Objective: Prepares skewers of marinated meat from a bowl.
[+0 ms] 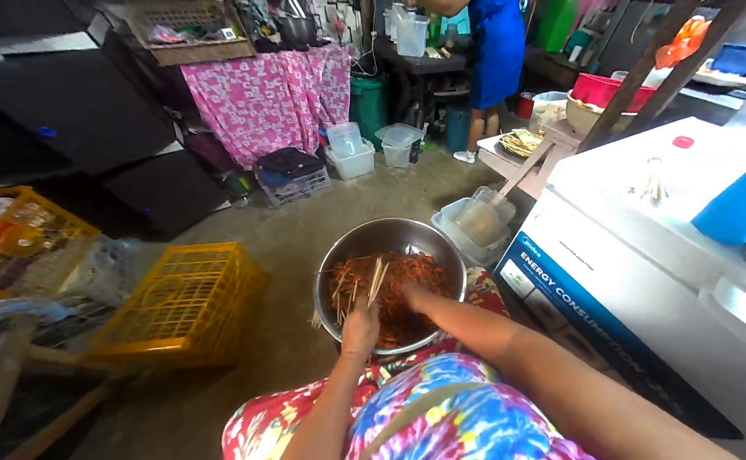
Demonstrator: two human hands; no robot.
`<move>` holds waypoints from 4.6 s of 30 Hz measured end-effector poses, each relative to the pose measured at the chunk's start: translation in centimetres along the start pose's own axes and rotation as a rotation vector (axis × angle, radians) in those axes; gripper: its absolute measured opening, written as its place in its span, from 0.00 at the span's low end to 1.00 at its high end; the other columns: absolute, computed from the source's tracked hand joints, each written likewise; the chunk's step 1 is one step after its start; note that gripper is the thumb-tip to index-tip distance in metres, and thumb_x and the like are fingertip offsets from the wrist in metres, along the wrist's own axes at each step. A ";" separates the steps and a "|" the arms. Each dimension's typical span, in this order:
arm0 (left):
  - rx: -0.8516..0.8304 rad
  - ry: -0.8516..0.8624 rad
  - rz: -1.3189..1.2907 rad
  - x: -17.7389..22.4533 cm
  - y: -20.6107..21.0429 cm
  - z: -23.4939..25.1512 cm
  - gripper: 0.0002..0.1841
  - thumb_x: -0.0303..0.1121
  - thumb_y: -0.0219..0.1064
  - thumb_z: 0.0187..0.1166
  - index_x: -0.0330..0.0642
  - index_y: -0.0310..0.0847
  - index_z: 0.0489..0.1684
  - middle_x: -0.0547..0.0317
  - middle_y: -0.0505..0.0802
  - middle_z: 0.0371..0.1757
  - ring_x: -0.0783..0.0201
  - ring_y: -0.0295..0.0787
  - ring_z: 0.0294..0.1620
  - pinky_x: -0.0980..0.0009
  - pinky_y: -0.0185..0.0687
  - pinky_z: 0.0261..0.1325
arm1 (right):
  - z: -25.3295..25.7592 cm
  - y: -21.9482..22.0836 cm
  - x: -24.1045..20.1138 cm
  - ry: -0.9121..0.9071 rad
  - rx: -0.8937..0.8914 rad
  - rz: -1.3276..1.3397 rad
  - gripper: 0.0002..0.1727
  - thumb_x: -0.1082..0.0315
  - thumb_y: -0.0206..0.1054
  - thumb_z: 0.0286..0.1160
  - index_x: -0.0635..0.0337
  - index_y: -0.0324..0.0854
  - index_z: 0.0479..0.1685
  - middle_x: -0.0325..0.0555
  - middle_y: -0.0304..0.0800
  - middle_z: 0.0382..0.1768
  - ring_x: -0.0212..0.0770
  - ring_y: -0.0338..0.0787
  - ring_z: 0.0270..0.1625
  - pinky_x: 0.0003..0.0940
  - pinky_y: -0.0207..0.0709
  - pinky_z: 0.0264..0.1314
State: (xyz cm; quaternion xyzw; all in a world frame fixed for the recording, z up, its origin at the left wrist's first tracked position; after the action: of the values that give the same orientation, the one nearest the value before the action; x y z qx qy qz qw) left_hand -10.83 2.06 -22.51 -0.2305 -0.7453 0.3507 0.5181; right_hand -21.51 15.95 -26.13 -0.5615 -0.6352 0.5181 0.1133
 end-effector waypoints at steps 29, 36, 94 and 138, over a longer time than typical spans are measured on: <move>0.291 0.068 -0.374 -0.1 -0.2 0.3 0.12 0.31 0.59 0.88 0.29 0.82 0.52 0.48 0.85 0.29 0.56 0.81 0.29 0.54 0.80 0.40 | -2.5 -7.2 1.1 -0.154 0.190 1.357 0.13 0.70 0.57 0.89 0.66 0.80 0.62 0.41 0.86 0.36 0.33 0.83 0.30 0.28 0.81 0.35; 0.023 0.065 -0.422 -1.1 1.4 1.2 0.12 0.31 0.65 0.83 0.32 0.82 0.56 0.52 0.87 0.30 0.62 0.81 0.22 0.61 0.82 0.32 | -0.2 -2.5 1.8 0.044 0.126 1.464 0.09 0.75 0.59 0.85 0.67 0.75 0.58 0.46 0.87 0.37 0.38 0.88 0.33 0.34 0.84 0.37; -0.003 0.029 -0.714 -1.4 1.7 1.1 0.05 0.27 0.58 0.83 0.36 0.77 0.45 0.67 0.81 0.17 0.72 0.79 0.15 0.75 0.79 0.21 | -0.3 -3.4 2.1 -0.074 0.158 1.459 0.08 0.83 0.62 0.78 0.71 0.82 0.51 0.45 0.88 0.34 0.36 0.86 0.32 0.30 0.84 0.39; 0.085 0.021 -0.320 0.2 1.3 0.6 0.13 0.28 0.58 0.87 0.31 0.76 0.63 0.45 0.88 0.37 0.54 0.87 0.34 0.54 0.85 0.45 | -0.7 -2.8 0.2 -0.079 0.471 0.818 0.13 0.72 0.63 0.83 0.69 0.87 0.56 0.54 0.93 0.53 0.37 0.91 0.58 0.34 0.80 0.70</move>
State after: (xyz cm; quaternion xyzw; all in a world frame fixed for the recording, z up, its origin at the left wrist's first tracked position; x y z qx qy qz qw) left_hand -11.45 2.84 -23.48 -0.0903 -0.7513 0.2926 0.5846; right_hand -22.73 16.96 -23.75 -0.7046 -0.2308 0.6710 0.0000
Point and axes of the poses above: each hand's wrist, its own z-axis towards the middle knuckle, its own y-axis out of the palm, x = y × z, the point moved 2 cm from there along z, towards the middle knuckle
